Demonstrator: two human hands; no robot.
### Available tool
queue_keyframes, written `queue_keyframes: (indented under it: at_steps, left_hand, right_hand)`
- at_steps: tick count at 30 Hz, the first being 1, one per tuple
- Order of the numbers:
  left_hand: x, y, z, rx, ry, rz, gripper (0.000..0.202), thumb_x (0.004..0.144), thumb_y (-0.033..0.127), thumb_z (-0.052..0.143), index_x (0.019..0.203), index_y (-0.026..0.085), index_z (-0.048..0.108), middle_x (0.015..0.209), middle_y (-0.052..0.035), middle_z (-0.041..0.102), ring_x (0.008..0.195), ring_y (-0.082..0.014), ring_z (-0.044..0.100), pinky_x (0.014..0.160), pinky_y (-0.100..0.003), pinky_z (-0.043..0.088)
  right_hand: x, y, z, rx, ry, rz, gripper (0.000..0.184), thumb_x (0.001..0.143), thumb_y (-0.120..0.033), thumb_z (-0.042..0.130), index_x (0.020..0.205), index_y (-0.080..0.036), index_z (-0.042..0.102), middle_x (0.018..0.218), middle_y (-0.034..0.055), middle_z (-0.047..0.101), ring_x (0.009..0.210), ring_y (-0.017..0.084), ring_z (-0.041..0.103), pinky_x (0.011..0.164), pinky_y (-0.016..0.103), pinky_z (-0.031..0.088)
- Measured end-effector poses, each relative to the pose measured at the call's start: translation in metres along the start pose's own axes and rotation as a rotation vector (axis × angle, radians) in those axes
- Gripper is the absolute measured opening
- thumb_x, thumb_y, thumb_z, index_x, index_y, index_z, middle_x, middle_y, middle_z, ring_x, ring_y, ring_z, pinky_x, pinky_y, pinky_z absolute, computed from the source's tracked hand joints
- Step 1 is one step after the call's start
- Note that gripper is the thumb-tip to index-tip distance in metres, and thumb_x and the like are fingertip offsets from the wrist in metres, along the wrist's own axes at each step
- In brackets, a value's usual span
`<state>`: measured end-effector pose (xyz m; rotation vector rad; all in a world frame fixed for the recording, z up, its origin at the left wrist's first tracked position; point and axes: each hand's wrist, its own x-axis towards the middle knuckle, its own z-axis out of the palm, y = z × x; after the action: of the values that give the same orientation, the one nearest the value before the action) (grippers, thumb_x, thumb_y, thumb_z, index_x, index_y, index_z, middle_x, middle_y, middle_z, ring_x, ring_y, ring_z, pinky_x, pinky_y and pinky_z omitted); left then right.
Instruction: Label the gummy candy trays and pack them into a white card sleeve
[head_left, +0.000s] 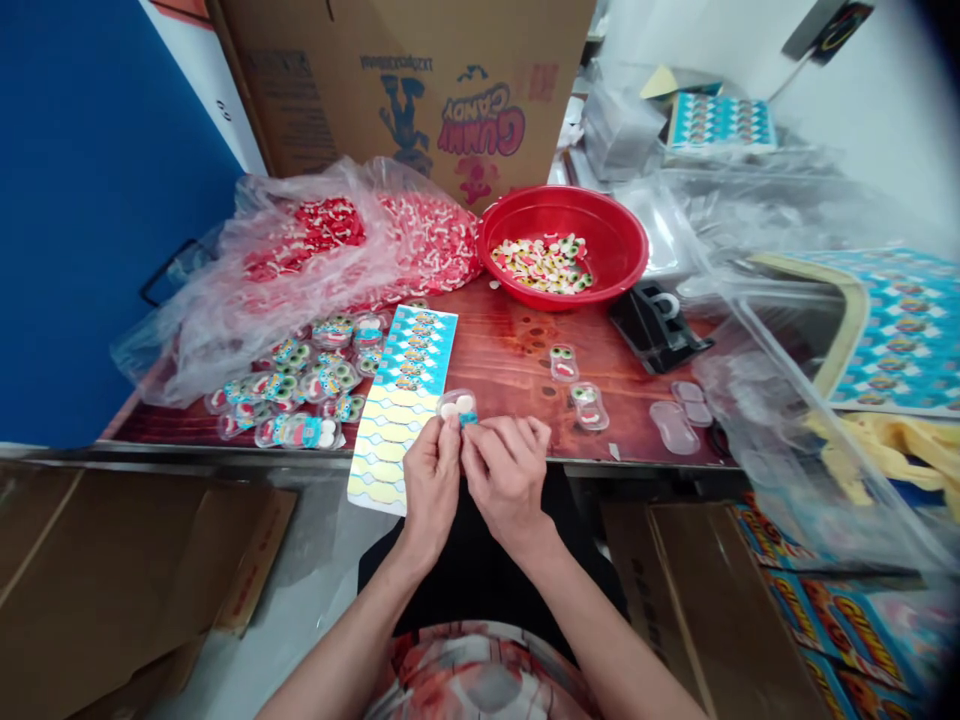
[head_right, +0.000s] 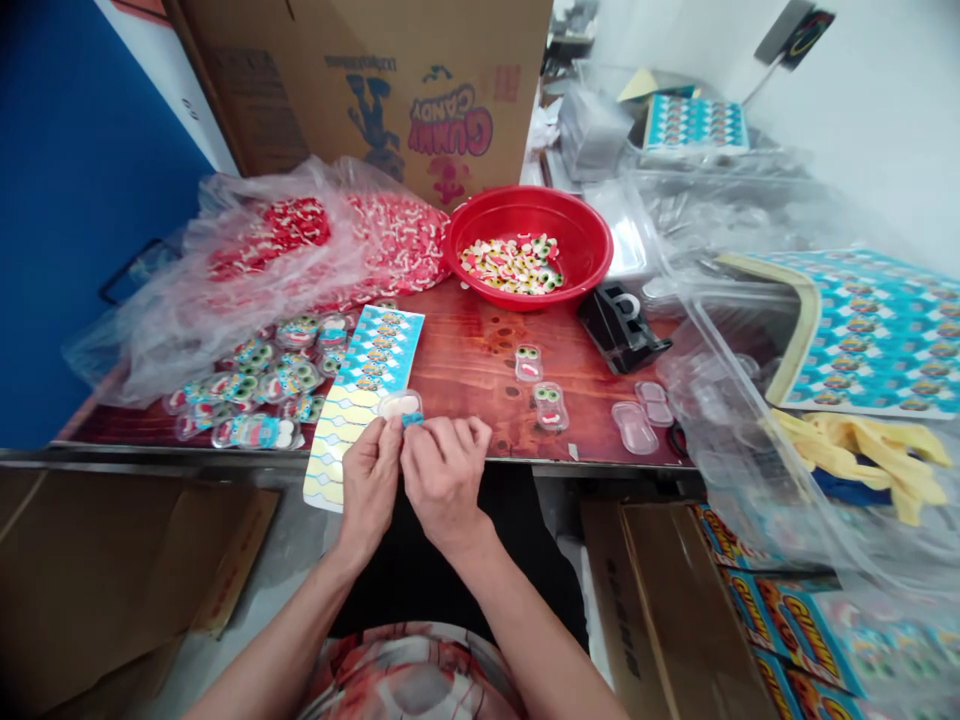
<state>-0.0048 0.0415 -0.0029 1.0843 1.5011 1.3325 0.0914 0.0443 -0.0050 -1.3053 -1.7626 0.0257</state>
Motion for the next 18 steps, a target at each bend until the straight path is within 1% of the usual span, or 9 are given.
queue_keyframes:
  at_steps: [2, 5, 8, 10, 12, 14, 15, 17, 18]
  left_hand:
    - [0.001, 0.0, -0.002, -0.073, -0.026, -0.048, 0.037, 0.094, 0.046, 0.057, 0.07, 0.019, 0.047, 0.07, 0.0045, 0.043, 0.066, -0.0098, 0.038, 0.061, -0.02, 0.039]
    - [0.003, -0.005, -0.005, -0.228, -0.069, -0.128, 0.036, 0.093, 0.05, 0.06, 0.075, 0.019, 0.052, 0.073, 0.0032, 0.048, 0.068, -0.0103, 0.042, 0.065, -0.021, 0.04]
    - [0.004, -0.012, -0.009, -0.398, -0.099, -0.219, 0.032, 0.089, 0.048, 0.066, 0.081, 0.019, 0.056, 0.074, 0.0029, 0.052, 0.067, -0.0099, 0.046, 0.065, -0.021, 0.042]
    - [0.006, -0.014, -0.016, -0.43, -0.093, -0.269, 0.031, 0.086, 0.046, 0.069, 0.081, 0.019, 0.055, 0.071, 0.0039, 0.051, 0.062, -0.0092, 0.046, 0.061, -0.021, 0.041]
    - [0.015, -0.012, -0.029, -0.333, -0.045, -0.246, 0.031, 0.086, 0.047, 0.068, 0.081, 0.019, 0.056, 0.068, 0.004, 0.053, 0.058, -0.0096, 0.048, 0.058, -0.021, 0.04]
    - [0.035, -0.005, -0.05, -0.123, 0.073, -0.124, 0.029, 0.089, 0.049, 0.062, 0.087, 0.02, 0.06, 0.069, 0.0028, 0.058, 0.058, -0.0117, 0.053, 0.058, -0.023, 0.041]
    - [0.05, 0.0, -0.064, 0.004, 0.155, -0.042, 0.029, 0.092, 0.049, 0.057, 0.094, 0.021, 0.062, 0.07, 0.0021, 0.06, 0.059, -0.0133, 0.055, 0.059, -0.024, 0.042]
    - [0.087, 0.008, -0.093, 0.334, 0.377, 0.184, 0.027, 0.096, 0.044, 0.052, 0.095, 0.02, 0.064, 0.075, -0.0009, 0.064, 0.07, -0.0164, 0.059, 0.068, -0.027, 0.044]
    - [0.108, 0.01, -0.107, 0.532, 0.453, 0.25, 0.026, 0.096, 0.04, 0.051, 0.092, 0.019, 0.065, 0.076, -0.0032, 0.064, 0.076, -0.0195, 0.061, 0.075, -0.03, 0.045]
  right_hand:
    - [-0.002, -0.004, 0.003, -0.135, -0.072, -0.051, 0.027, 0.1, -0.019, 0.05, 0.081, -0.021, 0.068, 0.075, 0.0039, 0.068, 0.072, 0.018, 0.055, 0.084, 0.04, 0.035]
    - [-0.004, -0.012, 0.004, -0.19, -0.197, -0.05, 0.026, 0.101, -0.017, 0.047, 0.095, -0.021, 0.072, 0.082, 0.0074, 0.068, 0.077, 0.021, 0.054, 0.088, 0.043, 0.033]
    - [-0.004, -0.018, 0.001, -0.115, -0.254, -0.005, 0.027, 0.099, -0.017, 0.048, 0.11, -0.02, 0.073, 0.092, 0.011, 0.066, 0.083, 0.024, 0.054, 0.088, 0.046, 0.034]
    - [-0.002, -0.016, -0.002, 0.033, -0.294, 0.043, 0.025, 0.098, -0.021, 0.052, 0.111, -0.022, 0.074, 0.095, 0.0106, 0.064, 0.086, 0.024, 0.055, 0.084, 0.044, 0.038]
    - [-0.001, -0.008, -0.002, 0.279, -0.369, 0.129, 0.021, 0.098, -0.026, 0.055, 0.103, -0.024, 0.076, 0.096, 0.0083, 0.062, 0.088, 0.023, 0.058, 0.082, 0.041, 0.042]
    - [-0.002, 0.003, 0.001, 0.494, -0.416, 0.269, 0.021, 0.098, -0.03, 0.056, 0.09, -0.024, 0.074, 0.094, 0.0064, 0.063, 0.088, 0.021, 0.061, 0.081, 0.037, 0.046]
    - [-0.003, 0.008, 0.004, 0.549, -0.421, 0.347, 0.022, 0.098, -0.032, 0.056, 0.088, -0.023, 0.073, 0.093, 0.006, 0.064, 0.087, 0.021, 0.062, 0.081, 0.037, 0.047]
    - [-0.007, 0.016, 0.013, 0.535, -0.429, 0.482, 0.019, 0.096, -0.034, 0.057, 0.096, -0.021, 0.071, 0.093, 0.0062, 0.068, 0.084, 0.021, 0.064, 0.08, 0.037, 0.049]
    - [-0.009, 0.018, 0.018, 0.491, -0.446, 0.524, 0.021, 0.095, -0.034, 0.058, 0.105, -0.021, 0.07, 0.096, 0.0067, 0.07, 0.082, 0.022, 0.064, 0.08, 0.038, 0.05]
